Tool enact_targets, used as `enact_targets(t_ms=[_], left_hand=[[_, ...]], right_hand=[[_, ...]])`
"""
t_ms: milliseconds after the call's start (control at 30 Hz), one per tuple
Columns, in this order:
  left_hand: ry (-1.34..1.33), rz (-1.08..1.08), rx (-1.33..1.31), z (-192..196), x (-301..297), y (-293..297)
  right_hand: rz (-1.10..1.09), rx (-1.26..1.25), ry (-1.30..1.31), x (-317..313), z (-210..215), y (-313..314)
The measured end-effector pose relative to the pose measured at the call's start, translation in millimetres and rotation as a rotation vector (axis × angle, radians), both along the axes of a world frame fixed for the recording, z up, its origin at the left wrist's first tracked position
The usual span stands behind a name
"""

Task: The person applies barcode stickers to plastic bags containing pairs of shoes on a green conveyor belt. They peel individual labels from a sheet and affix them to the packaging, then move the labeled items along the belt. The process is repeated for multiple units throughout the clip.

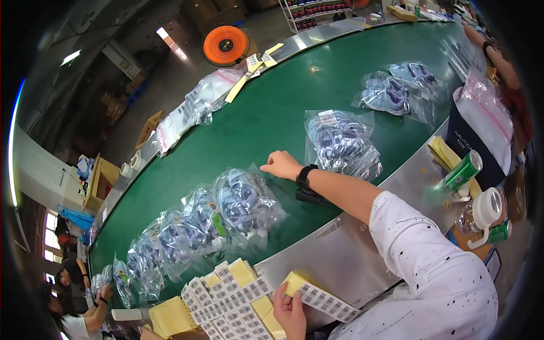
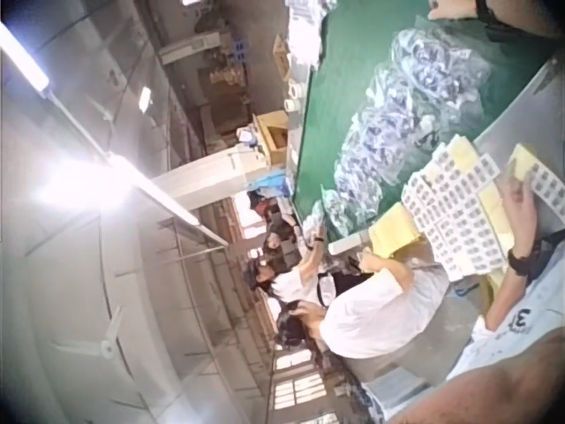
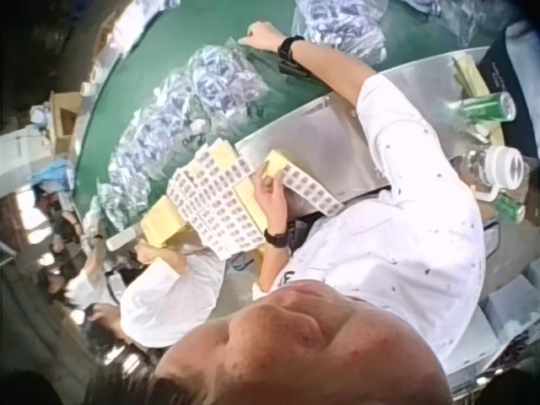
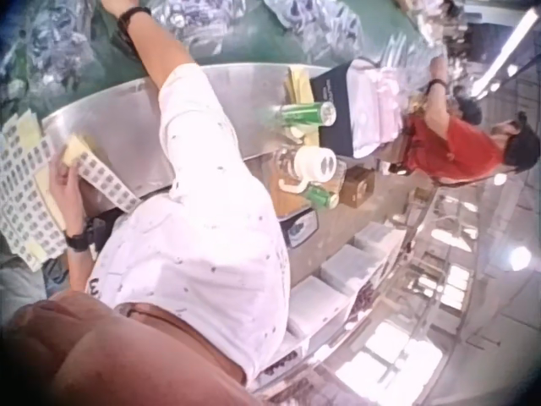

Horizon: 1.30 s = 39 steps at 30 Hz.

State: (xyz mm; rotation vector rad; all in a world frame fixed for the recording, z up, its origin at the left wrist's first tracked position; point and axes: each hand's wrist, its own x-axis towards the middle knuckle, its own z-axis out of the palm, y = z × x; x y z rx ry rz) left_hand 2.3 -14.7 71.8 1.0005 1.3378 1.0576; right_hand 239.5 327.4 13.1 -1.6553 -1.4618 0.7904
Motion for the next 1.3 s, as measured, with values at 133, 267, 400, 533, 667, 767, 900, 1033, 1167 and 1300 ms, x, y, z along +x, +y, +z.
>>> enact_targets(t_ms=[133, 267, 400, 533, 667, 767, 900, 1033, 1167, 1300], left_hand=[[0.005, -0.014, 0.020, -1, 10, 7], [0.066, -0.111, 0.020, -9, 11, 16], [0.079, -0.153, -0.044, -14, 20, 21], [0.062, -0.127, -0.006, -21, 22, 20], [0.092, -0.113, 0.003, -21, 15, 21], [0.067, -0.138, -0.003, -18, 21, 24], [0.026, -0.046, -0.082, -16, 9, 23], [0.003, 0.111, -0.039, -3, 6, 26], [0.089, 0.119, 0.104, 12, 9, 35], [0.132, 0.082, 0.189, 26, 13, 41]], right_hand=[[0.102, -0.094, -0.105, -36, 11, 16], [0.155, 0.047, -0.235, -67, 22, 26], [0.189, 0.267, -0.181, -53, 43, 44], [0.064, 0.094, -0.394, 20, 12, 59], [0.004, -0.136, -0.222, 35, 12, 47], [-0.201, 0.188, -0.237, 38, 9, 31], [0.166, 0.276, 0.222, -6, 57, -23], [0.631, 0.170, 0.263, -31, 101, -149], [0.869, 0.204, 0.198, -38, 88, -221], [0.774, 0.252, 0.213, -40, 80, -237]])
